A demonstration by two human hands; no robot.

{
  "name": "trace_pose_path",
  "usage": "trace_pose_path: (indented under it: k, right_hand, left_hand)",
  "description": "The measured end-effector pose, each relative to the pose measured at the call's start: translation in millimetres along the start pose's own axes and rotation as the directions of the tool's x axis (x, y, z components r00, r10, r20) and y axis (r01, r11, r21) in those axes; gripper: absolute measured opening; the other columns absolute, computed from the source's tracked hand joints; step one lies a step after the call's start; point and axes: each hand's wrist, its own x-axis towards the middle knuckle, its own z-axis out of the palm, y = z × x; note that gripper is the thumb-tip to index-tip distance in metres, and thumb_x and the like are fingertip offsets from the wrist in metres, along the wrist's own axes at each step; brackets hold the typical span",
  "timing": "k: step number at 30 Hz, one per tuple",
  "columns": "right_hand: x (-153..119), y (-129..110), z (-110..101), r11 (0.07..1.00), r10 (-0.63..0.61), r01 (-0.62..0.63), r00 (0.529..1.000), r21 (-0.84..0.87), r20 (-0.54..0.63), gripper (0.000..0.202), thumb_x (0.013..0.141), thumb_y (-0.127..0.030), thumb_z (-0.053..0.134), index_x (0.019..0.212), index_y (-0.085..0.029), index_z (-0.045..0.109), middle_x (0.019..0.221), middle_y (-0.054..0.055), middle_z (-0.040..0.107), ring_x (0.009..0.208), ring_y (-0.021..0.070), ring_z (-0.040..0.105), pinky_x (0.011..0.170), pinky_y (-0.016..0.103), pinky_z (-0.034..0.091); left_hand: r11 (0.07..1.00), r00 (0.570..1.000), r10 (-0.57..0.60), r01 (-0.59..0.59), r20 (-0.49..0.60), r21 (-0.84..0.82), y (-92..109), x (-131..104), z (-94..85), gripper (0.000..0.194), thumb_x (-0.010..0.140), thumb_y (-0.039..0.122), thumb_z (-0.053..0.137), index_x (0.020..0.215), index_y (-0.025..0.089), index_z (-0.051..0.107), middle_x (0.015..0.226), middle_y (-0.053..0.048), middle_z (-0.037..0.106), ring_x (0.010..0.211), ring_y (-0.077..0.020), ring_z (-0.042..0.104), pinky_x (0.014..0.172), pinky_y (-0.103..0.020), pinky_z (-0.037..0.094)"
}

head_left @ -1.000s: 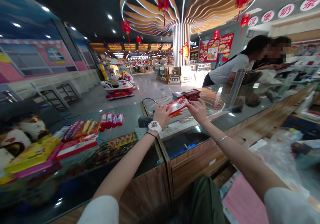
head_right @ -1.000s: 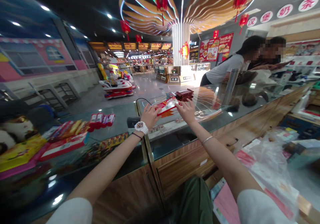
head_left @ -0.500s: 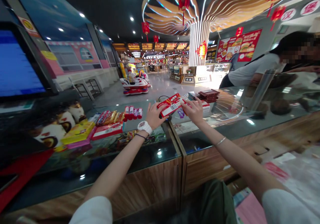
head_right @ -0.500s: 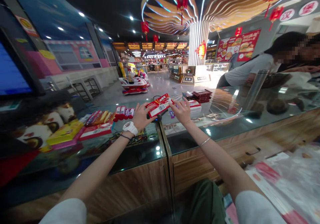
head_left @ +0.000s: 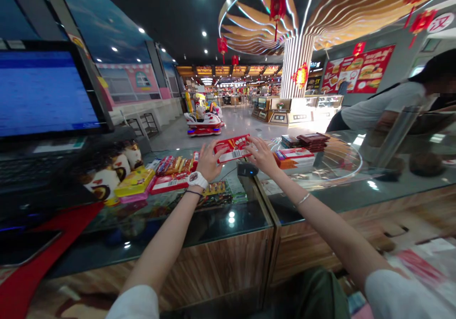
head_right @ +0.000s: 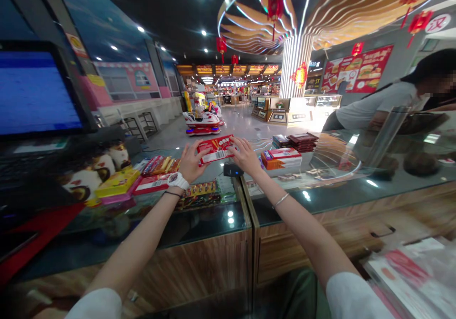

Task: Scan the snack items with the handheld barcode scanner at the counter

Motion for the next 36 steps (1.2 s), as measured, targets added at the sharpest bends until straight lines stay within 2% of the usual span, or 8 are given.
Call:
trace_pose_path:
  k: [3, 6, 11, 14, 18, 30, 33, 36]
  right_hand:
    - [15, 0, 6, 0.997, -0.04, 0.032, 0.994, 0.076, 0.101, 0.05, 0.083, -0.017, 0.062, 0.132, -0.026, 0.057, 0.158, 0.009, 0.04, 0.149, 0.028, 0.03, 0.118, 0.054, 0.033]
    - [20, -1, 12, 0.995, -0.023, 0.007, 0.985, 0.098, 0.169, 0.061, 0.077, -0.018, 0.068, 0.137, -0.025, 0.054, 0.159, 0.01, 0.037, 0.152, 0.0305, 0.024, 0.121, 0.057, 0.027]
    - [13, -5, 17, 0.993, 0.014, -0.033, 0.986, 0.113, 0.166, 0.064, 0.077, -0.015, 0.066, 0.139, -0.025, 0.053, 0.155, 0.01, 0.043, 0.146, 0.0284, 0.037, 0.122, 0.055, 0.026]
    - [7, -7, 13, 0.992, 0.009, -0.026, 0.991, 0.127, 0.133, 0.063, 0.08, -0.016, 0.063, 0.14, -0.028, 0.052, 0.157, 0.007, 0.042, 0.147, 0.0269, 0.036, 0.122, 0.054, 0.027]
    - [5, -8, 8, 0.992, 0.021, -0.038, 0.99, 0.121, 0.139, 0.061, 0.082, -0.019, 0.062, 0.141, -0.028, 0.051, 0.157, 0.006, 0.042, 0.147, 0.0275, 0.035, 0.122, 0.055, 0.028]
    - [1, -7, 13, 0.988, 0.012, -0.033, 0.99, 0.151, 0.143, 0.062, 0.083, -0.022, 0.067, 0.142, -0.029, 0.05, 0.159, 0.007, 0.038, 0.146, 0.0299, 0.036, 0.121, 0.056, 0.028]
    - [0, 2, 8, 0.978, 0.018, -0.037, 0.995, 0.204, 0.093, 0.054, 0.087, -0.027, 0.064, 0.14, -0.026, 0.052, 0.158, 0.009, 0.04, 0.146, 0.0289, 0.037, 0.12, 0.054, 0.031]
    - [-4, 23, 1, 0.959, 0.101, -0.111, 0.993, 0.259, 0.052, 0.041, 0.091, -0.027, 0.058, 0.132, -0.022, 0.059, 0.146, 0.011, 0.055, 0.137, 0.0272, 0.049, 0.115, 0.049, 0.039]
  left_hand:
    - [1.0, 1.0, 0.009, -0.01, 0.017, 0.005, -13, -5, -1.6, 0.046, 0.085, 0.024, 0.063, 0.131, 0.025, 0.061, 0.155, -0.013, 0.043, 0.147, -0.0318, 0.036, 0.121, -0.06, 0.023]
    - [1.0, 0.999, 0.02, -0.021, 0.034, 0.009, -19, -10, -2.7, 0.048, 0.085, 0.022, 0.061, 0.133, 0.026, 0.06, 0.155, -0.012, 0.043, 0.148, -0.0314, 0.034, 0.121, -0.06, 0.024]
    - [0.999, 1.0, 0.022, -0.022, 0.018, 0.045, -12, -15, -0.8, 0.058, 0.081, 0.014, 0.059, 0.138, 0.025, 0.057, 0.158, -0.012, 0.039, 0.15, -0.0306, 0.029, 0.122, -0.057, 0.024]
    - [0.998, 1.0, 0.025, -0.025, 0.001, 0.062, -5, -15, 1.0, 0.059, 0.082, 0.017, 0.06, 0.14, 0.024, 0.055, 0.16, -0.012, 0.036, 0.151, -0.0315, 0.027, 0.122, -0.058, 0.024]
    - [0.997, 0.999, 0.035, -0.037, 0.03, 0.067, -2, -15, 1.0, 0.055, 0.086, 0.022, 0.06, 0.14, 0.024, 0.055, 0.16, -0.012, 0.037, 0.151, -0.0312, 0.028, 0.123, -0.056, 0.024]
    - [0.998, 0.997, 0.004, -0.009, 0.073, 0.059, 0, -15, -0.3, 0.05, 0.087, 0.02, 0.058, 0.137, 0.027, 0.058, 0.158, -0.011, 0.04, 0.15, -0.0313, 0.029, 0.122, -0.059, 0.023]
    - [0.998, 0.998, -0.014, 0.01, 0.069, 0.058, -2, -15, 0.1, 0.049, 0.088, 0.021, 0.057, 0.136, 0.025, 0.059, 0.158, -0.012, 0.04, 0.15, -0.032, 0.029, 0.123, -0.06, 0.022]
    - [0.998, 0.996, -0.041, 0.037, 0.079, 0.053, -5, -15, 0.0, 0.049, 0.085, 0.019, 0.059, 0.134, 0.025, 0.061, 0.158, -0.011, 0.039, 0.15, -0.0331, 0.028, 0.123, -0.061, 0.021]
